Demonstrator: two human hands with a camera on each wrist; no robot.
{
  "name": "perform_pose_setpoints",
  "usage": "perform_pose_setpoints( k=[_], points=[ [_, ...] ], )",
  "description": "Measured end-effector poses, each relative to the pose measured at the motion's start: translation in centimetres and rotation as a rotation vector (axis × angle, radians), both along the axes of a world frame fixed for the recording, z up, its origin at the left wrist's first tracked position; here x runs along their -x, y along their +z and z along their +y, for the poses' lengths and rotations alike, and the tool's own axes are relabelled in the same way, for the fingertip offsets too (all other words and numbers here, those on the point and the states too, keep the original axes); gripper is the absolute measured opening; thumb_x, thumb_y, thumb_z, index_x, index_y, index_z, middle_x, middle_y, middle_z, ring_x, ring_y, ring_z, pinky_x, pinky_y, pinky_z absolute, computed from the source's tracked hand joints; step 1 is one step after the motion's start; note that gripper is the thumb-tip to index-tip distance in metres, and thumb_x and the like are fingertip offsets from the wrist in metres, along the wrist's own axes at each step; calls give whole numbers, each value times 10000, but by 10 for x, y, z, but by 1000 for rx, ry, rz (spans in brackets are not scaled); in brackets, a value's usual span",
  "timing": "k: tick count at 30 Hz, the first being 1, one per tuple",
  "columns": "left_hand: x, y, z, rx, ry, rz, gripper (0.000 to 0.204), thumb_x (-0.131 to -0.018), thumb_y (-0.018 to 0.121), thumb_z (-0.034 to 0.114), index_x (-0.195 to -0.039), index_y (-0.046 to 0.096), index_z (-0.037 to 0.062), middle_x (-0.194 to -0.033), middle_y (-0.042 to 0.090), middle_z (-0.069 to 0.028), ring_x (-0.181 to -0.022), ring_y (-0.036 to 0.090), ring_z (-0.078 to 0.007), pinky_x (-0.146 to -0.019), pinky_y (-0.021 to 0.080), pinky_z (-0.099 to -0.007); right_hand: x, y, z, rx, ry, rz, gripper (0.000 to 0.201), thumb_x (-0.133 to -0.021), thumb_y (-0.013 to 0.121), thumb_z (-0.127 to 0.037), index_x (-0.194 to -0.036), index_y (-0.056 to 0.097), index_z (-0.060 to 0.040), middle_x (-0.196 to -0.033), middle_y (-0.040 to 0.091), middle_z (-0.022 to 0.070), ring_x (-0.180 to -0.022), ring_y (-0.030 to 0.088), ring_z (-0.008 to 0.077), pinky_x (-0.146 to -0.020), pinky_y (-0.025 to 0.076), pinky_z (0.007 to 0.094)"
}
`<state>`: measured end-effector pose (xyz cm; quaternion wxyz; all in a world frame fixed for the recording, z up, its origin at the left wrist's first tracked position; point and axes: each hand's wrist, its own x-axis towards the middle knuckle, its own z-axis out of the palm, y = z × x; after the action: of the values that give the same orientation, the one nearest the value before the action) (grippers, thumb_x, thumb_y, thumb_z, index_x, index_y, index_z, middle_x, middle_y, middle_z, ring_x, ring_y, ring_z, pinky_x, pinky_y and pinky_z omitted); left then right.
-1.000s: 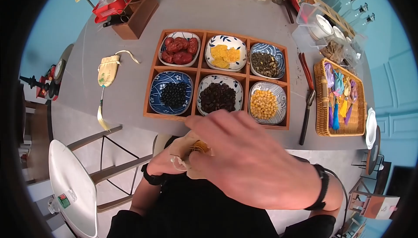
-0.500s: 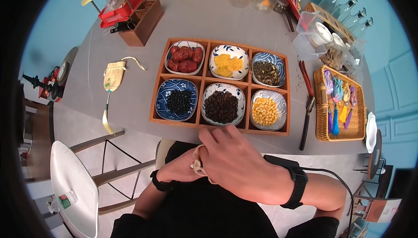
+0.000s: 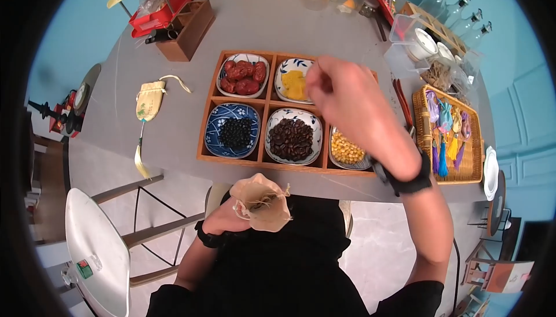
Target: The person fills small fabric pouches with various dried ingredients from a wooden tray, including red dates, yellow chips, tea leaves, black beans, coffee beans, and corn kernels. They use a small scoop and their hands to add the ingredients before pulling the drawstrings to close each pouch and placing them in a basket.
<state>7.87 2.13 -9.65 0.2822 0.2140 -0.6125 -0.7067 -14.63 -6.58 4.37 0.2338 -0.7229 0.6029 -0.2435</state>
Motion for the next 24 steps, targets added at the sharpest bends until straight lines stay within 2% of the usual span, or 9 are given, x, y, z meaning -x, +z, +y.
perform_pose_setpoints(
  k=[3,6,7,8,10,12,13,17,24],
  points=[
    [-3,-10,12,-77,89,44,428,-790,756,62,-1163,545,60,-1108,593,-47,-1028,579,-143,-904,461,-295,17,-38,-29,240,28,61,175,-824,548,5,-969,625,66,-791,666,230,-767,657,386,-711,527,422],
    [-20,-5,14,7,145,-39,461,-785,777,49,-1186,549,49,-1069,655,-58,-1023,616,-152,-878,499,-312,7,-20,5,313,17,227,235,-823,544,-6,-1037,624,47,-755,638,257,-759,637,413,-693,513,477],
    [-28,-3,20,-221,165,43,466,-784,761,45,-1195,540,42,-1032,630,-62,-943,615,-164,-840,494,-307,-1,-5,24,216,36,239,197,-816,563,-28,-995,616,34,-730,623,236,-725,627,403,-650,508,471],
    [-37,-3,25,-451,182,121,471,-784,746,40,-1203,531,36,-996,606,-65,-862,614,-177,-802,489,-302,-6,1,41,272,131,246,131,-800,588,-50,-916,608,7,-705,611,193,-686,618,394,-613,505,458],
    [-60,-4,28,-514,215,185,527,-798,756,172,-1229,509,-3,-909,626,-88,-734,601,-160,-692,480,-271,-25,20,76,206,448,25,166,-809,647,-121,-955,620,-45,-834,668,132,-777,655,352,-659,533,413],
    [-84,-13,33,-357,383,32,625,-799,739,331,-1241,471,-20,-869,625,-108,-638,534,-122,-581,416,-239,-51,41,95,-276,725,-88,317,-818,649,-243,-1071,576,-67,-813,658,119,-735,654,350,-636,540,416],
    [-84,-7,26,-319,409,73,651,-801,725,366,-1246,451,-24,-857,620,-116,-595,488,-108,-542,377,-235,-59,45,107,-282,804,-125,311,-810,647,-239,-1057,581,-61,-805,650,112,-730,644,334,-626,526,402],
    [-86,-1,16,-260,509,190,647,-824,701,370,-1249,417,-27,-788,581,-124,-522,396,-81,-459,297,-209,-62,55,138,63,778,-220,290,-780,637,-220,-1003,603,-37,-771,618,83,-709,603,268,-585,470,347],
    [-78,6,10,-241,525,172,569,-857,659,328,-1253,449,-25,-808,577,-134,-554,390,-86,-517,312,-231,-48,62,152,119,765,-140,265,-727,620,-189,-908,643,4,-712,562,31,-673,532,153,-513,372,251]
  ],
)
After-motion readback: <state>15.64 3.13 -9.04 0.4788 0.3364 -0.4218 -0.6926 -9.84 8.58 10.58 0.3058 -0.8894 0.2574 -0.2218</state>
